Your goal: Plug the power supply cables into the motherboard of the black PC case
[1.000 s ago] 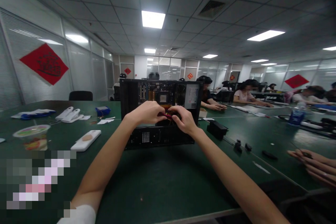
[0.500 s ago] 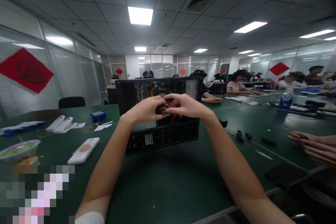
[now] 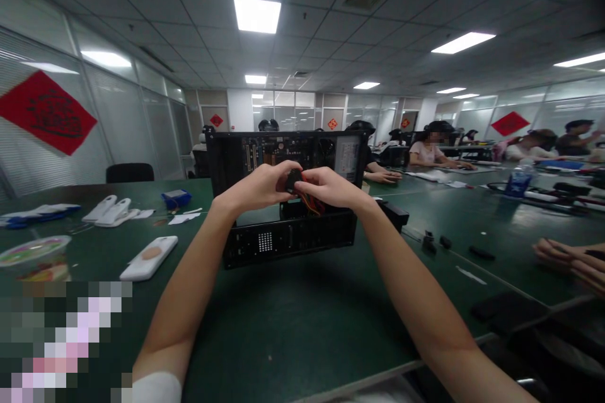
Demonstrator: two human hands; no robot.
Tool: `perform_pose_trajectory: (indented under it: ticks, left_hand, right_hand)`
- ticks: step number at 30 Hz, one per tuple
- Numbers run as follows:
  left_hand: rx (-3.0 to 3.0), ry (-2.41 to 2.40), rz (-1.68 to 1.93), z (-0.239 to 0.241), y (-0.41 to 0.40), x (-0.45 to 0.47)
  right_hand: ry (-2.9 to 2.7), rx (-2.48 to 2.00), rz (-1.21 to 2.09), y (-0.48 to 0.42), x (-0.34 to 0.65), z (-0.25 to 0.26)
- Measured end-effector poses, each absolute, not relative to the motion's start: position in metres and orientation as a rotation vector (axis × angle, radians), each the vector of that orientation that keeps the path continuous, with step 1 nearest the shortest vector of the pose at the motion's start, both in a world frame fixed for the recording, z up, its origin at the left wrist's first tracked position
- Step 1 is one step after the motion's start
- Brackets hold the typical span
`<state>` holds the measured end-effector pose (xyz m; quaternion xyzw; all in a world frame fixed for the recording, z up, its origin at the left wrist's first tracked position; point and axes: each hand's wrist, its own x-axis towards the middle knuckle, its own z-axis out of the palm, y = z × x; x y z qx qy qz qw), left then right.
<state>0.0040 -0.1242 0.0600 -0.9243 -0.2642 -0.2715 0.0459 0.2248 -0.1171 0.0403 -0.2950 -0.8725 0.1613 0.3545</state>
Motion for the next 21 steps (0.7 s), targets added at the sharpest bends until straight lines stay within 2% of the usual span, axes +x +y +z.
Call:
perform_pose_trajectory:
  ticks: [21]
  left_hand:
    - [-2.848, -0.783, -0.834, 0.065, -0.13, -0.008]
  right_hand:
    - [-2.152, -0.675, 0.809, -0.103, 0.22, 0.032]
